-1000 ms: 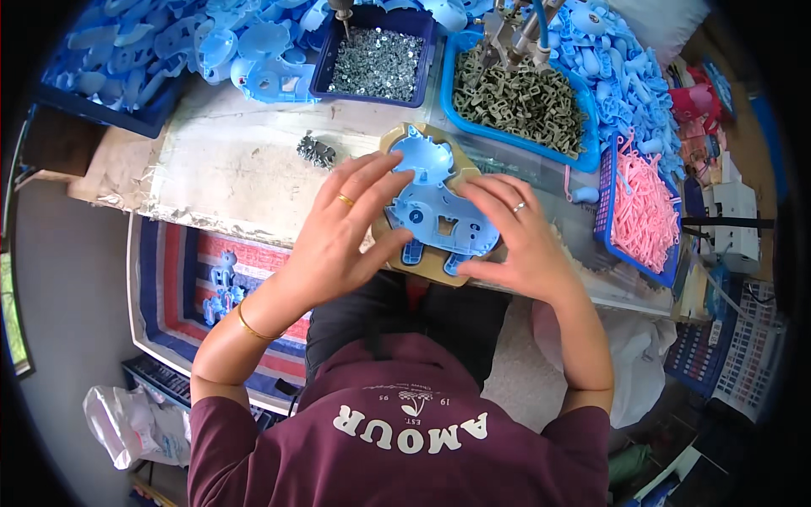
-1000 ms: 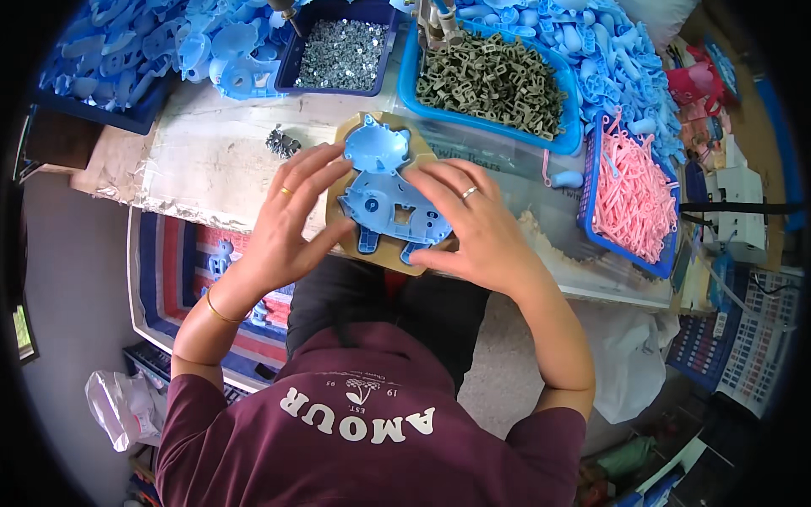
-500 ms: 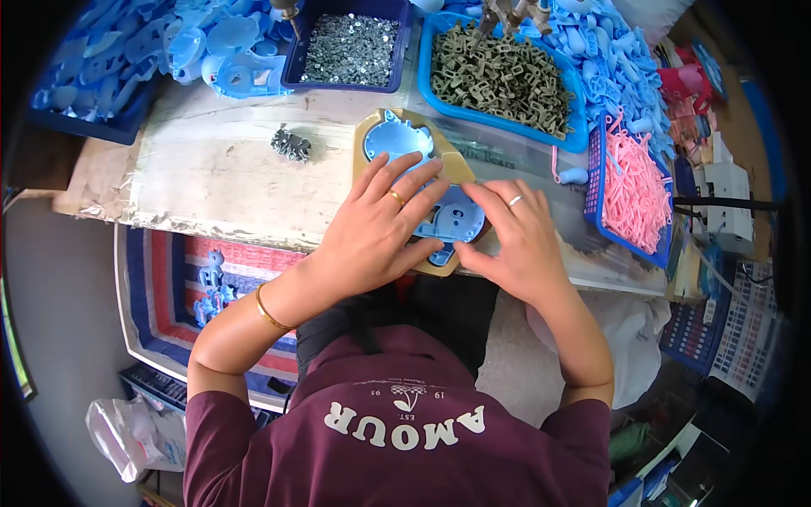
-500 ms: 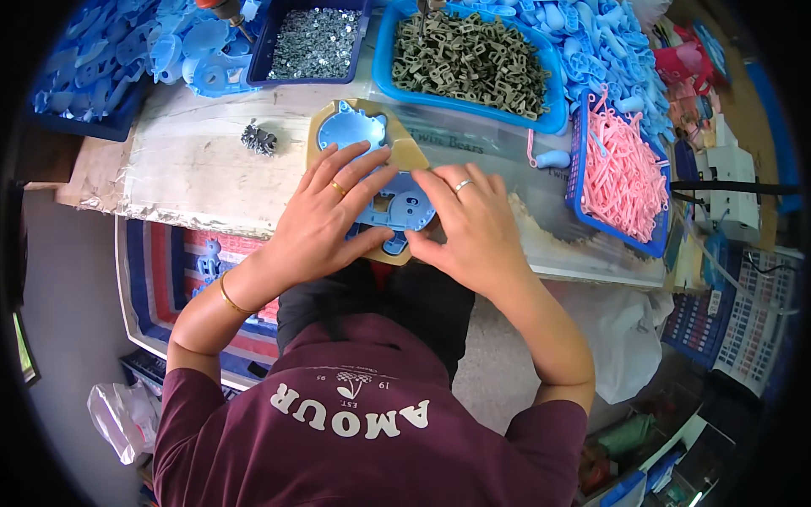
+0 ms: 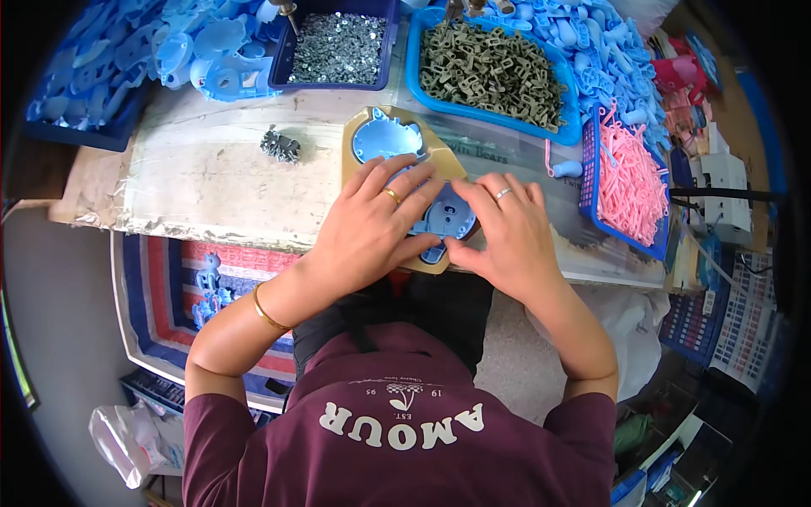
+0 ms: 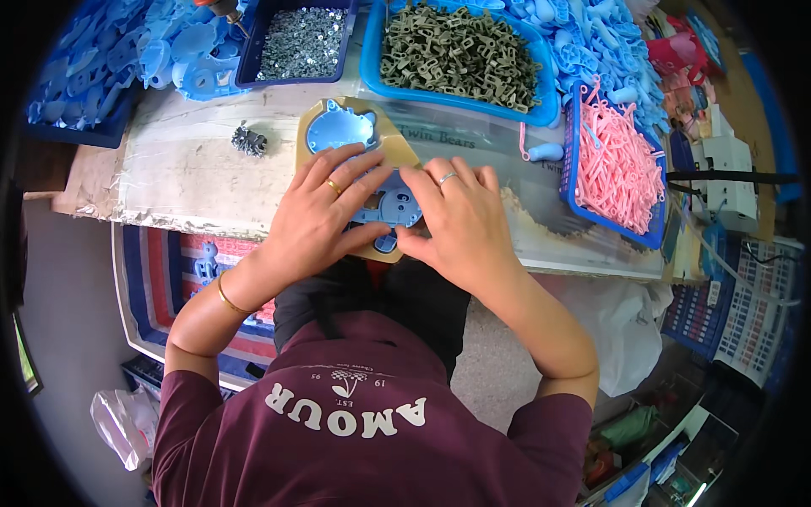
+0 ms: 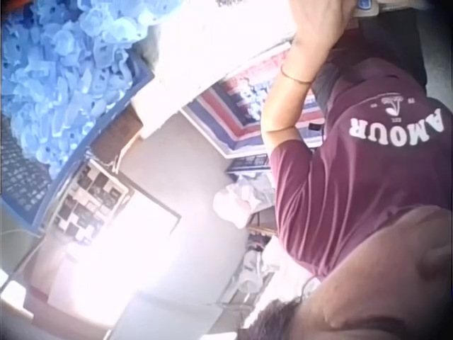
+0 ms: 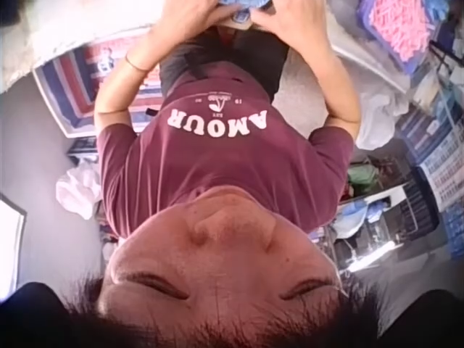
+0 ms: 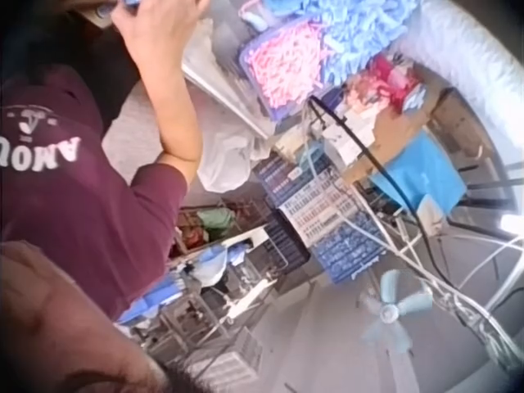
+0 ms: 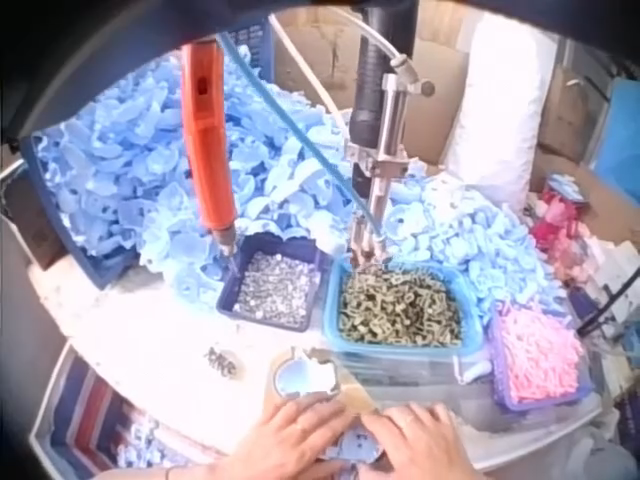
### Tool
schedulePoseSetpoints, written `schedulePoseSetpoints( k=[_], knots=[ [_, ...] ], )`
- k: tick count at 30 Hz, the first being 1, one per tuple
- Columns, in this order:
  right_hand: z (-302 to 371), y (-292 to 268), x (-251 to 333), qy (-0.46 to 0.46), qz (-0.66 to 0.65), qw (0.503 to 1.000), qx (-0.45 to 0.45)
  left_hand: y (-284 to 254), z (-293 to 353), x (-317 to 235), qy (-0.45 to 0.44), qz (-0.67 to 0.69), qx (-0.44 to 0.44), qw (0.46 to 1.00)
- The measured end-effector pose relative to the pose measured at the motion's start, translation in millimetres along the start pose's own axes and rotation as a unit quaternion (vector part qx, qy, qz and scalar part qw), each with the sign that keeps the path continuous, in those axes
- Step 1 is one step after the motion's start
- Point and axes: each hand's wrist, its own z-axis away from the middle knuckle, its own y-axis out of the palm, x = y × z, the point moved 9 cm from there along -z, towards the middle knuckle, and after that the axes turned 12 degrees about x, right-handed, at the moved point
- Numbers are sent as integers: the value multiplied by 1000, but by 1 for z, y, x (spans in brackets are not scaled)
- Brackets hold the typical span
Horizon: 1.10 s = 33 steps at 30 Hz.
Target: Assembling small blue plastic hippo figures by placing parts and using a pneumatic screwdriver.
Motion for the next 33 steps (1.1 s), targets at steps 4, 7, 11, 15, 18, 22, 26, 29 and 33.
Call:
schedulePoseSetpoints(
  k=[4, 7, 11, 15, 18, 22, 26, 29, 33],
  knots=[
    [2, 1, 8, 0, 13, 1000, 0, -4, -1, -2, 4, 2, 3, 1000],
    [3, 0, 5, 7, 2, 1000, -17, -5, -1, -3, 11, 3, 11, 1000],
    [3, 5, 3, 14, 28, 999, -4, -3, -3, -2, 17, -3, 17, 1000],
    [1, -2, -2, 5, -12, 1000, 24, 0, -2, -1, 12, -9, 17, 1000],
    [-12, -12, -37, 29, -139, 990, 16, 3, -2, -1, 5, 0, 23, 1000],
    [-53, -44, -96, 46, -121, 981, -147, -1, 0, -3, 10, -26, 5, 1000],
    [-76, -36, -121, 90, -62, 986, -126, 2, 1, -4, 15, -24, 15, 1000],
    [-70, -39, -153, 96, -169, 966, -168, 1, -2, -5, 17, -19, 22, 999],
    [-52, -27, -170, 169, -450, 871, -97, -12, -7, -4, 22, -22, 10, 999]
  ],
)
